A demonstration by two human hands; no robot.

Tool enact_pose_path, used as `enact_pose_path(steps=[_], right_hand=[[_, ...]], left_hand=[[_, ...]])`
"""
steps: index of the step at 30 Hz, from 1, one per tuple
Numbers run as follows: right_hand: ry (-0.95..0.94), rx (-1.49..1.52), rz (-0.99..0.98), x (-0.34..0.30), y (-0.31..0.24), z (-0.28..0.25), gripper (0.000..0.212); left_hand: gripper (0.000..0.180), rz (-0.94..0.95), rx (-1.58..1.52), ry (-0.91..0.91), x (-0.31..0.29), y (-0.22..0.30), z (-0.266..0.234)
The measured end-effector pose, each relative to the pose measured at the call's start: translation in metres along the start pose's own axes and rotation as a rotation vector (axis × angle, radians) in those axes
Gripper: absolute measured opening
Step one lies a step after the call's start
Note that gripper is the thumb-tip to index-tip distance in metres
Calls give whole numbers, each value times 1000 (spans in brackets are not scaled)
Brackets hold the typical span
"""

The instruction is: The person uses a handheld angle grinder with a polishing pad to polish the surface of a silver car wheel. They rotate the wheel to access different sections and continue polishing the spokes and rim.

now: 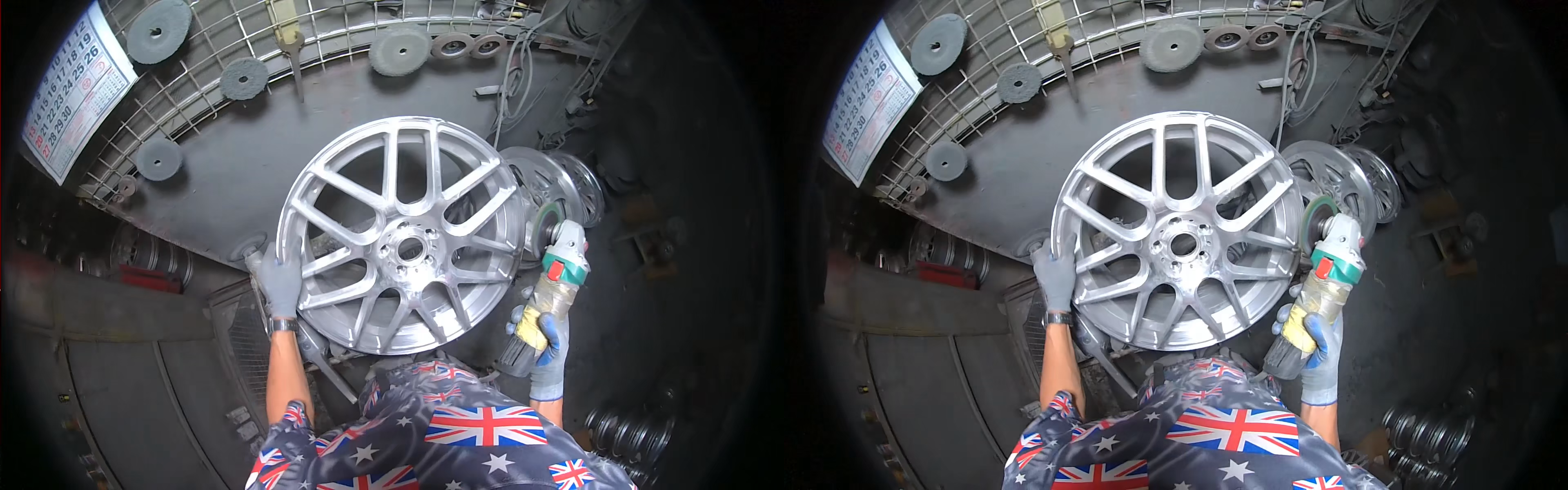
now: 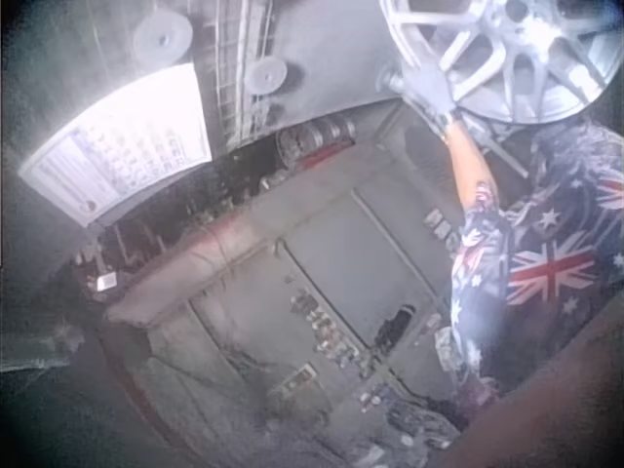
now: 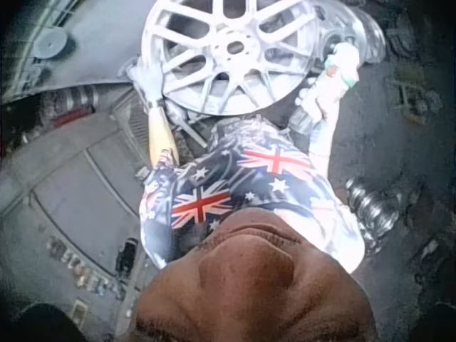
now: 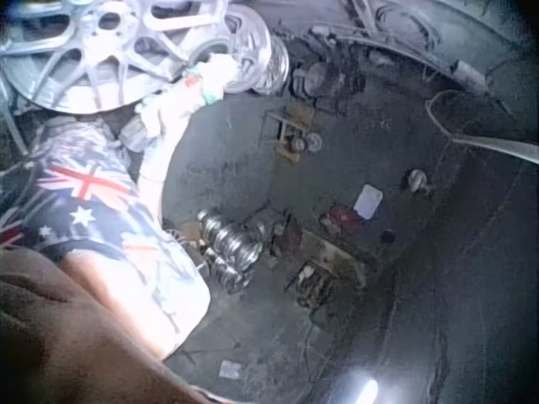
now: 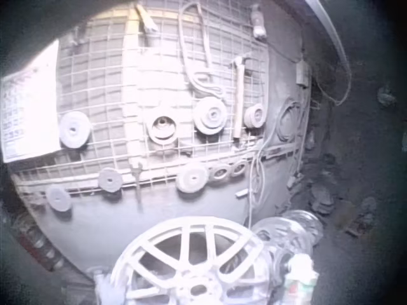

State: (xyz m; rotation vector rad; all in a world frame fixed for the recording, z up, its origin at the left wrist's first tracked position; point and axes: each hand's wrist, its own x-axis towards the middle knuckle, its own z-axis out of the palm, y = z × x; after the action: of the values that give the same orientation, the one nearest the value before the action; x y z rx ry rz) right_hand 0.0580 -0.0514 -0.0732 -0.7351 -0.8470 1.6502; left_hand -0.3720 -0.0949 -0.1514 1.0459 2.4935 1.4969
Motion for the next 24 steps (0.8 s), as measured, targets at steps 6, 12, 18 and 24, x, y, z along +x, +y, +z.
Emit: enact_pose_path(steps=[6, 12, 18, 24], right_hand=[[4, -77, -72, 22, -9, 10, 63], [-83, -138, 40, 60, 10, 54, 63], [-219, -254, 211, 103, 43, 97, 55], [-599, -598, 32, 137, 66, 143, 82]], left_hand=[[43, -218, 25, 133, -67, -33, 20], [41, -225, -79, 213, -83, -26, 12], [35, 59, -310, 56, -67, 53, 4], [46, -362, -1310, -716, -41, 140, 39]])
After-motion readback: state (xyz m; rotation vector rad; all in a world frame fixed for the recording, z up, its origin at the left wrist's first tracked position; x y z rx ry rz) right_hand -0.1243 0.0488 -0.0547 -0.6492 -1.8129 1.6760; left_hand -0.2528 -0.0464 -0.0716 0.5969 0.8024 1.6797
